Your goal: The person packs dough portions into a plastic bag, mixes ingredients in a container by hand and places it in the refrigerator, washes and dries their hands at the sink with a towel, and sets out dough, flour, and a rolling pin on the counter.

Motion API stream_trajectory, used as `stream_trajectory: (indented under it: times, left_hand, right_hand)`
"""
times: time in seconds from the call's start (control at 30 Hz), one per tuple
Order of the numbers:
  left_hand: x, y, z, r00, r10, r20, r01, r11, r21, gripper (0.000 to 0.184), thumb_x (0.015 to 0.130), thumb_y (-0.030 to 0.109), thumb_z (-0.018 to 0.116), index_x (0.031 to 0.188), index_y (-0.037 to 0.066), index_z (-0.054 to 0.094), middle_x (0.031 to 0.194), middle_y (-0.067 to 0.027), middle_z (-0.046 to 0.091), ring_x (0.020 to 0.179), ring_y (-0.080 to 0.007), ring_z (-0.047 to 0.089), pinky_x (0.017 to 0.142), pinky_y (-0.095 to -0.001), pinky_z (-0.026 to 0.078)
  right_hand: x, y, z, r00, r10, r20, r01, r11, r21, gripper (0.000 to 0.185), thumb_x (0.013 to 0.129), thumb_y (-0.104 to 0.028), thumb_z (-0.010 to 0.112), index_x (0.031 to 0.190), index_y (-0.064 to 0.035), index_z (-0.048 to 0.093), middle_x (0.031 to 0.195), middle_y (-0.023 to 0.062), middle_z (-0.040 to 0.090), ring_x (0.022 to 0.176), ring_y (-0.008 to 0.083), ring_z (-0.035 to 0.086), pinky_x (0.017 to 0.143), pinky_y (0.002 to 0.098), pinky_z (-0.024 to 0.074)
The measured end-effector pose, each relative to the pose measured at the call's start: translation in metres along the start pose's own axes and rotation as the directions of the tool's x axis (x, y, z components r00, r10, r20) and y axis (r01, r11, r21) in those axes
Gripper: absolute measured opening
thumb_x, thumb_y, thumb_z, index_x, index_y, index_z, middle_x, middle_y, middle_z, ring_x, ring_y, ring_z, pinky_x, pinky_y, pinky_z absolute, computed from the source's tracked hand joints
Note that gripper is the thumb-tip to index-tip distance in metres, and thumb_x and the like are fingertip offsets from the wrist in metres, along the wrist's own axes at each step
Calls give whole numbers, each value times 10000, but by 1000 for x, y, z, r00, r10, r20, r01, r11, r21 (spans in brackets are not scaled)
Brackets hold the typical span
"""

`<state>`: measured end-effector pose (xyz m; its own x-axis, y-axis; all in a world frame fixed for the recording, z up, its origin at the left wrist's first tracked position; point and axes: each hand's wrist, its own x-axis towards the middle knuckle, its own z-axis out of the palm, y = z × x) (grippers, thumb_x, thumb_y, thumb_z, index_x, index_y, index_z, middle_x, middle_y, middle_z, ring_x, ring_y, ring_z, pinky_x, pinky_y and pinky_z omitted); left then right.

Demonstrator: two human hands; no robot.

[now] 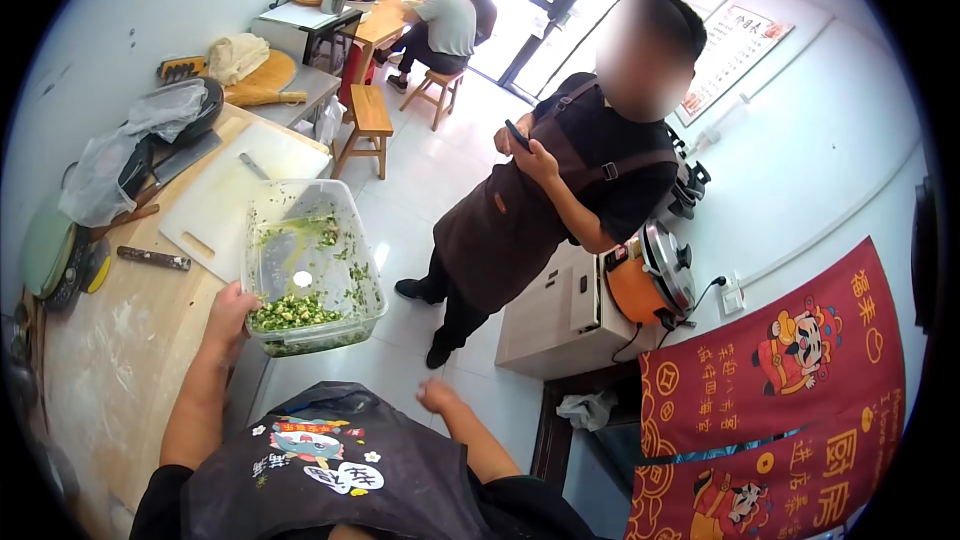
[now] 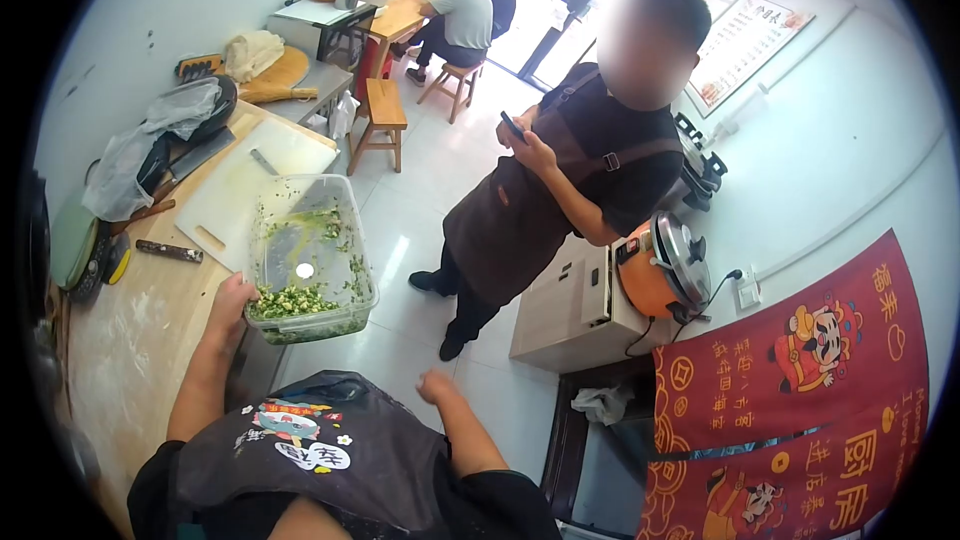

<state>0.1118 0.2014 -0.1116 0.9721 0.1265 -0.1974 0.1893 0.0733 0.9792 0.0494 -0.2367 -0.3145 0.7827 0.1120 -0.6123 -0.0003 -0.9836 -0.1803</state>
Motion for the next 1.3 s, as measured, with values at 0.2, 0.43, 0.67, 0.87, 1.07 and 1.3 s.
stream_trajectory:
  times: [0.2,0.43,0.67,0.87,1.07,1.3]
  left_hand:
    - [4,-5,-22,999,-5,-52,4,1000,-19,215,722,146,534,876,10,598,663,-13,564,489,-93,504,380,-236,369]
    - [0,-9,-22,990,16,-137,-14,1000,19,213,724,159,535,872,18,593,655,-10,558,484,-90,499,375,-238,369]
    - [4,-10,-24,992,5,-130,-7,1000,-15,228,725,151,533,894,14,600,666,-2,558,491,-83,492,392,-235,363]
    - [7,-16,-17,984,72,-166,-76,997,-13,251,720,120,525,919,-9,607,704,-6,558,519,-78,483,422,-243,367]
    - [0,-3,-12,994,0,-111,2,1000,19,254,717,115,525,919,-17,603,732,-11,563,554,-82,492,450,-246,378]
    - [0,-3,-12,993,61,-105,-62,998,-12,287,707,99,516,946,-33,603,791,-26,586,663,-95,523,578,-246,420]
  right_hand:
    - [-44,-2,11,950,-159,268,97,968,230,453,898,-373,509,1156,-20,627,1207,208,598,1139,366,553,959,435,439]
    - [-29,16,17,924,-114,365,118,993,10,430,887,-340,501,1107,-1,648,1168,224,615,1100,384,570,939,438,447]
    - [-6,17,37,960,-90,265,48,986,159,413,897,-338,506,1094,-7,654,1153,227,619,1076,378,580,916,439,450]
    - [4,23,59,958,-97,268,48,981,186,423,907,-357,518,1106,-6,646,1133,223,629,1072,379,581,901,434,455]
    - [-15,22,47,955,-16,298,-35,986,164,449,898,-376,527,1126,-5,638,1138,218,630,1086,375,578,908,427,457]
    - [-11,27,54,941,-5,338,-61,981,183,436,903,-357,529,1138,-6,634,1144,220,627,1094,373,578,925,419,452]
